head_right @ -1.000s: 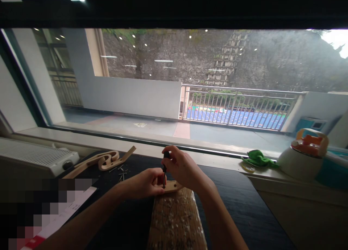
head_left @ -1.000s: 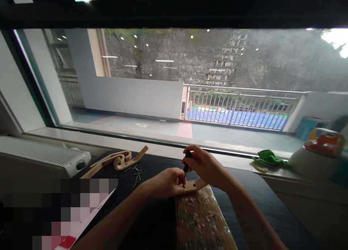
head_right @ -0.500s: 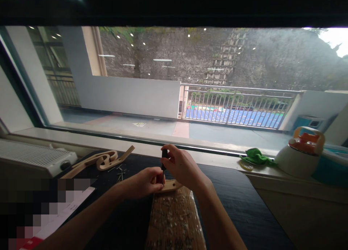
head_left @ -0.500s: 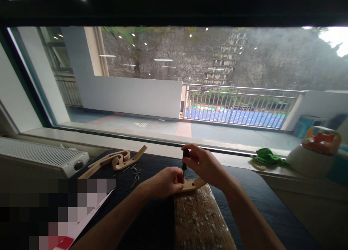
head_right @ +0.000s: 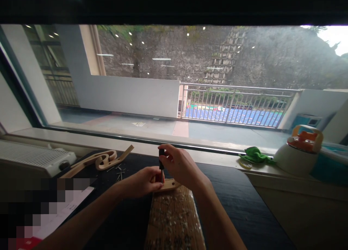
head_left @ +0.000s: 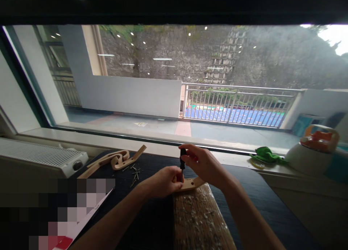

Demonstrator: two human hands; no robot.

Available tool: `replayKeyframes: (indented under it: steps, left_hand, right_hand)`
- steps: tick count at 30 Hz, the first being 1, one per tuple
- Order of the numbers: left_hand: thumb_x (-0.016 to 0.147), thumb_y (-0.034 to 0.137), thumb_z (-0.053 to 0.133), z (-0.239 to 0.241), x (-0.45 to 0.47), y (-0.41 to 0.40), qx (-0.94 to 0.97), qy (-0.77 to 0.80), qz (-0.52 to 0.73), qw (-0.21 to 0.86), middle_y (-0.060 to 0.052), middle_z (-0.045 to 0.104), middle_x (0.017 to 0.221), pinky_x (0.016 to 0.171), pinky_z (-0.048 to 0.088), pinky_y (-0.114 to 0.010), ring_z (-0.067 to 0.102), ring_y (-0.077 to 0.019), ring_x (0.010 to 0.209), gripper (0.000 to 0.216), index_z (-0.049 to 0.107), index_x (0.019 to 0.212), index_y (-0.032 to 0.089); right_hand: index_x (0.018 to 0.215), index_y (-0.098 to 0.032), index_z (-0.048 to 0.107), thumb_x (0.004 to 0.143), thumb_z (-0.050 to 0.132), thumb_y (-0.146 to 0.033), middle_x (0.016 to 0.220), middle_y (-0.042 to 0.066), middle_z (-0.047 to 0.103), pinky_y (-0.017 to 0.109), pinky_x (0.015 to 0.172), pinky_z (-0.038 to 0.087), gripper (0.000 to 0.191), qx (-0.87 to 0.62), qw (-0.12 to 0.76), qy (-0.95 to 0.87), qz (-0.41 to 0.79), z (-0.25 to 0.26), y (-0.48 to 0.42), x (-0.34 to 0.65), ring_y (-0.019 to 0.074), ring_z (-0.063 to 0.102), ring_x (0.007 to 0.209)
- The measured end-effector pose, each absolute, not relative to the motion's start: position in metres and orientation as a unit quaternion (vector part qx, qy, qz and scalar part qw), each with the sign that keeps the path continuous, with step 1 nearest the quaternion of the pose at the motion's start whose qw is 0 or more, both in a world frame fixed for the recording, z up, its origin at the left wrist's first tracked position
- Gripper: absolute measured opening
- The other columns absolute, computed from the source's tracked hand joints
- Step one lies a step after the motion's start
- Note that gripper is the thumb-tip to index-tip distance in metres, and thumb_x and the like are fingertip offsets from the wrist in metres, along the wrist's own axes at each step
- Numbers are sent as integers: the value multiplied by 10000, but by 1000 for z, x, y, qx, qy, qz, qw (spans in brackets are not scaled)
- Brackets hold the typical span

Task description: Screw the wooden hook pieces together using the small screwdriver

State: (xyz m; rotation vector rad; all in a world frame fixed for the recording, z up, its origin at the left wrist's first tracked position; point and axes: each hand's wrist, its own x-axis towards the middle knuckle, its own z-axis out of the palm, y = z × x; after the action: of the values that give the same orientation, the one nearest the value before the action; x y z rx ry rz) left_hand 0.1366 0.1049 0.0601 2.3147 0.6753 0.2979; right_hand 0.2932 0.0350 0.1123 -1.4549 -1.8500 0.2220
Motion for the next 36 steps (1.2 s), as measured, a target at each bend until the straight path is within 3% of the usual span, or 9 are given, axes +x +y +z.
replayKeyframes:
  steps: [7,13,23,29,36]
  left_hand:
    - [741,266,539,65,136,103,898,259,116,335,-9,596,733,579,359,-228,511,-138,662,152,632,787,155]
    - [746,301,538,61,136,105,897,262,115,336,-8,588,711,567,351,-234,508,-143,653,193,643,812,153]
    - [749,263,536,63,135,105,899,247,119,341,-7,598,740,595,365,-235,522,-142,678,150,631,802,160]
    - [752,281,538,64,135,106,898,243,113,350,20,535,680,564,348,-221,468,-121,626,157,624,809,163]
    - [672,228,601,71,132,104,899,229,89,362,26,524,715,558,344,-210,481,-127,654,261,618,926,171]
  right_hand:
    - [1012,-222,604,821,542,-288,698,-19,628,235,566,381,212,-576,391,-713,78,114,36,295,106,521,603]
    - [1127,-250,596,837,517,-266,770,-5,653,241,608,411,301,-566,397,-718,77,113,36,292,113,557,643]
    - [1004,-236,618,831,537,-307,679,-23,600,238,564,381,204,-583,384,-714,52,112,37,294,105,507,596]
    - [1130,-255,586,852,502,-289,786,5,650,251,617,415,293,-576,390,-715,69,109,38,292,118,560,654]
    - [1099,-254,593,853,501,-268,752,-18,644,233,589,396,263,-571,392,-719,66,108,40,292,100,536,612]
